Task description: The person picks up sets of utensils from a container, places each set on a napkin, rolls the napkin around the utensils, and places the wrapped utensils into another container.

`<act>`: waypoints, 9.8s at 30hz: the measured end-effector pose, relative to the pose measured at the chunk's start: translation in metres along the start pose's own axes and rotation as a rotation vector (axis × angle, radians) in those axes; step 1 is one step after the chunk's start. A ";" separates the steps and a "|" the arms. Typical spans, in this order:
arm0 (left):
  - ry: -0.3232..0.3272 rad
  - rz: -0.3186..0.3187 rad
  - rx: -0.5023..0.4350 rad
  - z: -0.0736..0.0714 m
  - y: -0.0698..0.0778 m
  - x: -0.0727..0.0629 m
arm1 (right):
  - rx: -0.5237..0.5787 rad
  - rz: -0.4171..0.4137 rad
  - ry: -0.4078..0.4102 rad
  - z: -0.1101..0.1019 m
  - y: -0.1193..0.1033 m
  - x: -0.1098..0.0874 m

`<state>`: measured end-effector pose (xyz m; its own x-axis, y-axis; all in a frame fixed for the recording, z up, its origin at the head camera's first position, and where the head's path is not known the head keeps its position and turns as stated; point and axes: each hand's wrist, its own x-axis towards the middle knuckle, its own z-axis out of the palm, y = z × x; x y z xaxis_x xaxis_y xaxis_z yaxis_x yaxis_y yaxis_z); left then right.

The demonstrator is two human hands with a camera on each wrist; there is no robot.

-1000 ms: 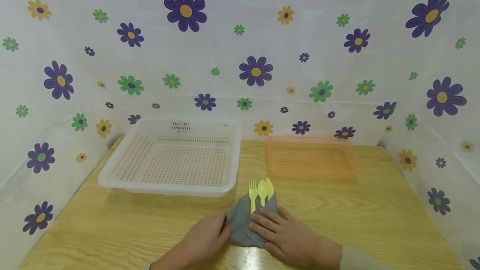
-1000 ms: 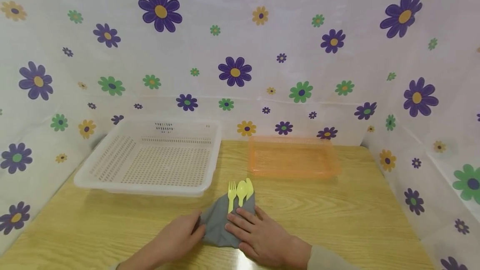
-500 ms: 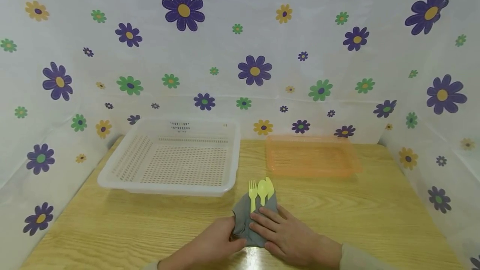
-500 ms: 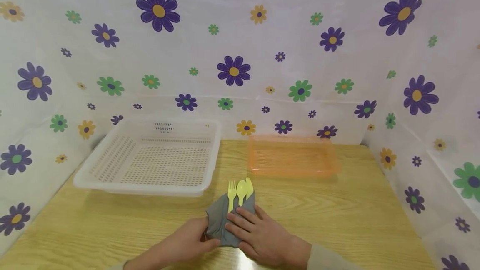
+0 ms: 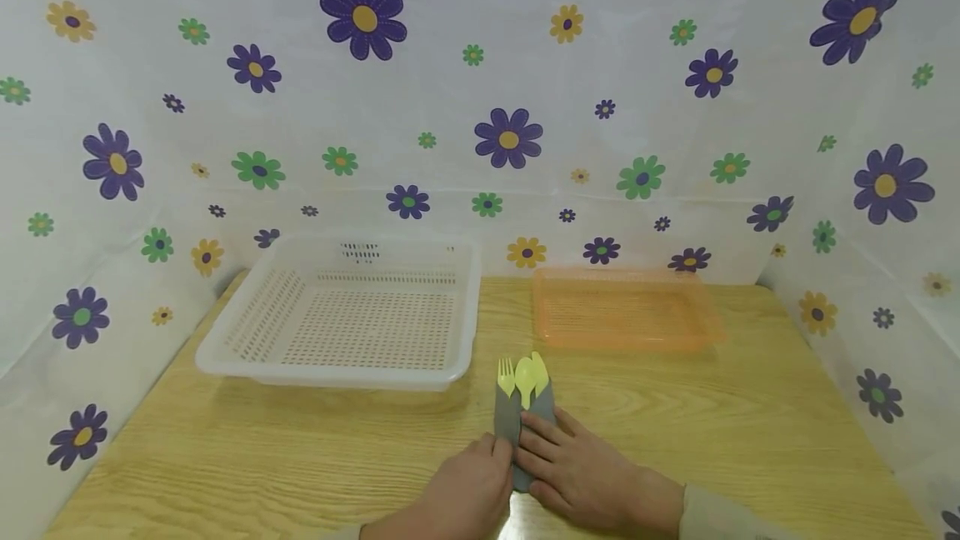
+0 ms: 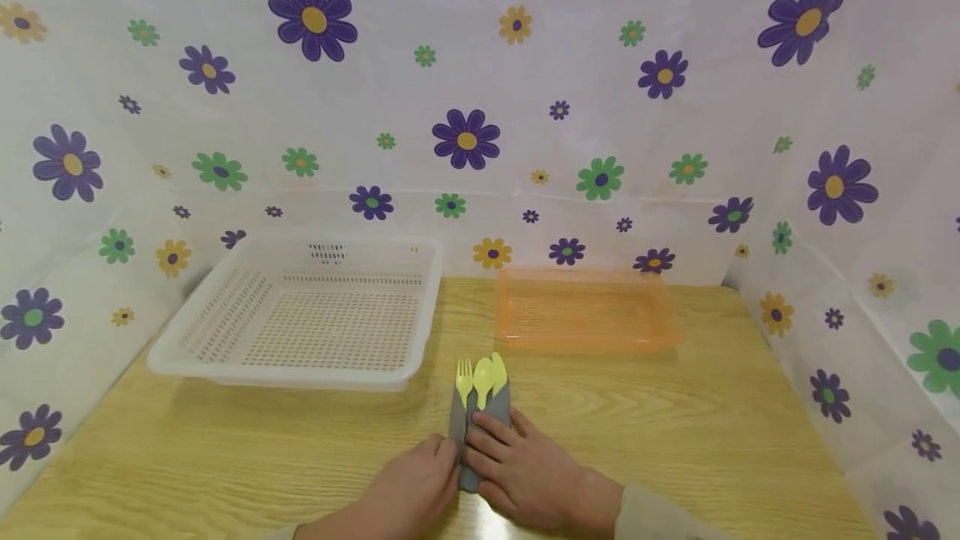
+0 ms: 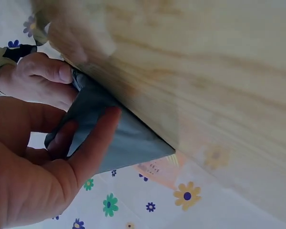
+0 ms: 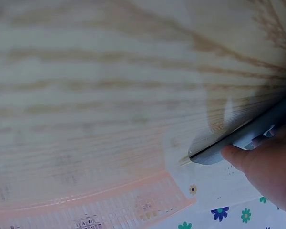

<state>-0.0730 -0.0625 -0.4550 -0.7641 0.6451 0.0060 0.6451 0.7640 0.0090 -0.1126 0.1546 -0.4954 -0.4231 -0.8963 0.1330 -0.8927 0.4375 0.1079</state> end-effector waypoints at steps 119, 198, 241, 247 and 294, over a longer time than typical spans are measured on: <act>0.391 0.271 0.595 0.035 0.020 0.011 | 1.222 0.706 0.020 -0.031 0.014 -0.002; -0.024 -0.226 -0.314 0.016 -0.007 0.020 | 0.426 0.486 -0.046 -0.031 -0.003 0.008; -0.117 -0.497 -1.011 0.009 -0.023 0.057 | 0.645 0.461 -0.056 -0.023 -0.007 0.003; -0.040 -0.478 -1.011 0.008 -0.018 0.054 | 0.508 0.466 -0.018 -0.024 -0.010 0.003; -0.022 -0.536 -1.326 0.012 -0.011 0.056 | 0.367 0.440 0.127 -0.016 -0.020 0.000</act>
<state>-0.1228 -0.0351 -0.4664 -0.9028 0.2962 -0.3119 -0.2037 0.3442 0.9165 -0.0926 0.1472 -0.4819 -0.7643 -0.6107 0.2072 -0.6423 0.6921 -0.3293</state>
